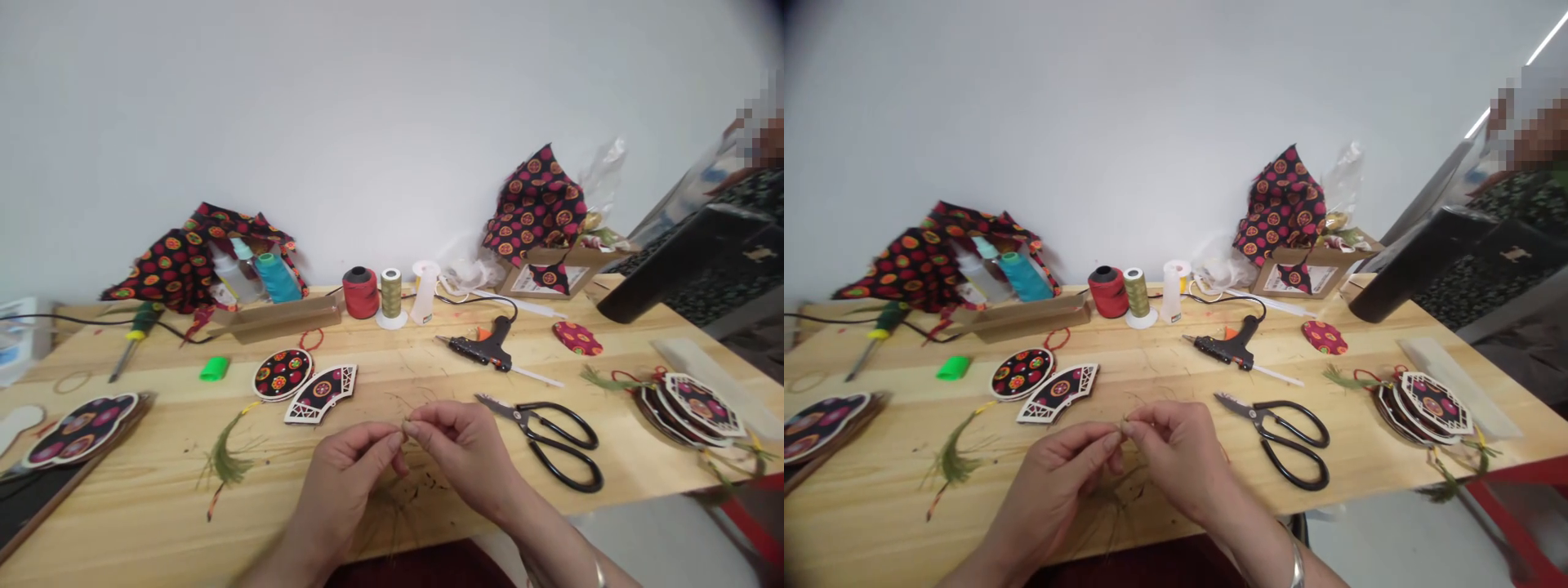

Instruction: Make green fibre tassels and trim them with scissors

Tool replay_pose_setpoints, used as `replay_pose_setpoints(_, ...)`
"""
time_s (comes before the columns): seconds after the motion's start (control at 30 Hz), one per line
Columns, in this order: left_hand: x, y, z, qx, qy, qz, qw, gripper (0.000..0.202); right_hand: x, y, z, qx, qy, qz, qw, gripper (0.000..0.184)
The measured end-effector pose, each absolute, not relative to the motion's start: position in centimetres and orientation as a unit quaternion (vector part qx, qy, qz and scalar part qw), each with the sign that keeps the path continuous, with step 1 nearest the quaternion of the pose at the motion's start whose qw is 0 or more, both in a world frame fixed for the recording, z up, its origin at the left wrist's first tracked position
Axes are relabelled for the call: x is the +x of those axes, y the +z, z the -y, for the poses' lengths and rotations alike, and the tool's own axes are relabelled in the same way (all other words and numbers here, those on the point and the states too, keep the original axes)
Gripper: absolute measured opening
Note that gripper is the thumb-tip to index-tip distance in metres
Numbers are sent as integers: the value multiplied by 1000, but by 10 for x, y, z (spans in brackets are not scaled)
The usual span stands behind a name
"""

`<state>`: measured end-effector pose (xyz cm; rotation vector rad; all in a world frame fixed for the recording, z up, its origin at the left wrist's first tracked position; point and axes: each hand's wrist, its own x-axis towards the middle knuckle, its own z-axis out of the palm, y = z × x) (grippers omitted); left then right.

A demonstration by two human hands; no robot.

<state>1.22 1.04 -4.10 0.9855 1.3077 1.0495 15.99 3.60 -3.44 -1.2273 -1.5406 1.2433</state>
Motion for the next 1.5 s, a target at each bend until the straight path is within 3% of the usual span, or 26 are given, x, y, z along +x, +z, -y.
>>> replay_pose_setpoints(0.33,13,-43,-8,354,480,-511,619,18,160,-32,-38,-481,525,583,391,13)
replay_pose_setpoints(0.47,13,-40,-11,328,503,-503,622,18,160,-34,-36,-499,539,569,369,28)
replay_pose_setpoints(0.57,14,-40,-13,323,510,-507,616,16,159,-36,-32,-497,541,563,378,28)
replay_pose_setpoints(0.7,13,-42,-14,323,513,-514,607,17,157,-37,-26,-510,500,571,404,17)
replay_pose_setpoints(1.5,12,-47,-12,370,514,-532,562,20,154,-48,-11,-485,359,695,390,15)
